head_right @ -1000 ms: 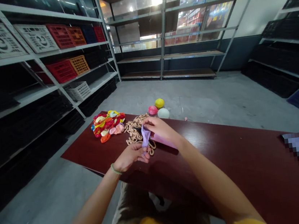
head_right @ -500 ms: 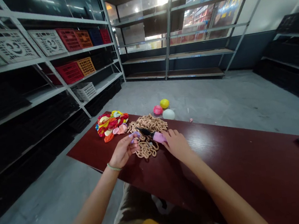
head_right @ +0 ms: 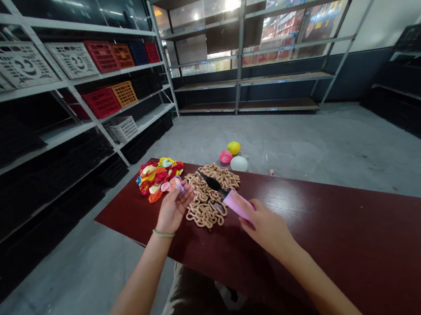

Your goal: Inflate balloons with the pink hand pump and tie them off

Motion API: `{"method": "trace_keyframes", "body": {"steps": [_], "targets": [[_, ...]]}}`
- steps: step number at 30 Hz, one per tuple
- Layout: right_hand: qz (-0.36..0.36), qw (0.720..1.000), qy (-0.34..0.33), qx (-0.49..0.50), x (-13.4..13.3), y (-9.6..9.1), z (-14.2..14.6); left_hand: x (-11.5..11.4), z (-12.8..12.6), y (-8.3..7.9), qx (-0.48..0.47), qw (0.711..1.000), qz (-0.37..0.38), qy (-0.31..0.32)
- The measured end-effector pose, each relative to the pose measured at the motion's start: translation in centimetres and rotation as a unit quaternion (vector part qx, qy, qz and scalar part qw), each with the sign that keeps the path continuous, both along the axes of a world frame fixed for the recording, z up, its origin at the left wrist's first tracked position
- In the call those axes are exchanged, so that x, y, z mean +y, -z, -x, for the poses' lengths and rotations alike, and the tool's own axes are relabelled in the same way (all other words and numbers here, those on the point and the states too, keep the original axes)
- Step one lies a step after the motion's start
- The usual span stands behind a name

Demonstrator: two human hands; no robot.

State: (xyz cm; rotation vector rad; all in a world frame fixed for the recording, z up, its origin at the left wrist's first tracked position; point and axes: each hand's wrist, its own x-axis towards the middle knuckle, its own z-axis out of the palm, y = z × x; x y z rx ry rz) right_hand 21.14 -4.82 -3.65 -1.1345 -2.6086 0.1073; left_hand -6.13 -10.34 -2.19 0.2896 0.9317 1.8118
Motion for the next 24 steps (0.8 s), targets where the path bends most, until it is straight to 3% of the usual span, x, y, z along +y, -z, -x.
{"method": "trace_keyframes", "body": {"steps": [4, 10, 15, 24], "targets": [[-0.014, 0.999, -0.033, 0.034, -2.9, -0.4, -1.9, 1.1, -0.4, -0.6, -0.062, 0.998, 0.0, -0.033], [-0.008, 0.998, -0.049, 0.028, -5.6, 0.0, -1.9, 1.5, -1.5, -0.7, -0.099, 0.995, -0.003, -0.014], [0.002, 0.999, -0.039, 0.024, -6.3, 0.2, -1.3, 1.0, -2.2, -0.7, -0.066, 0.997, -0.036, -0.021], [0.019, 0.999, -0.03, 0.018, -6.4, 0.1, -0.6, 0.8, -2.7, -0.7, -0.035, 0.999, -0.029, -0.029]]}}
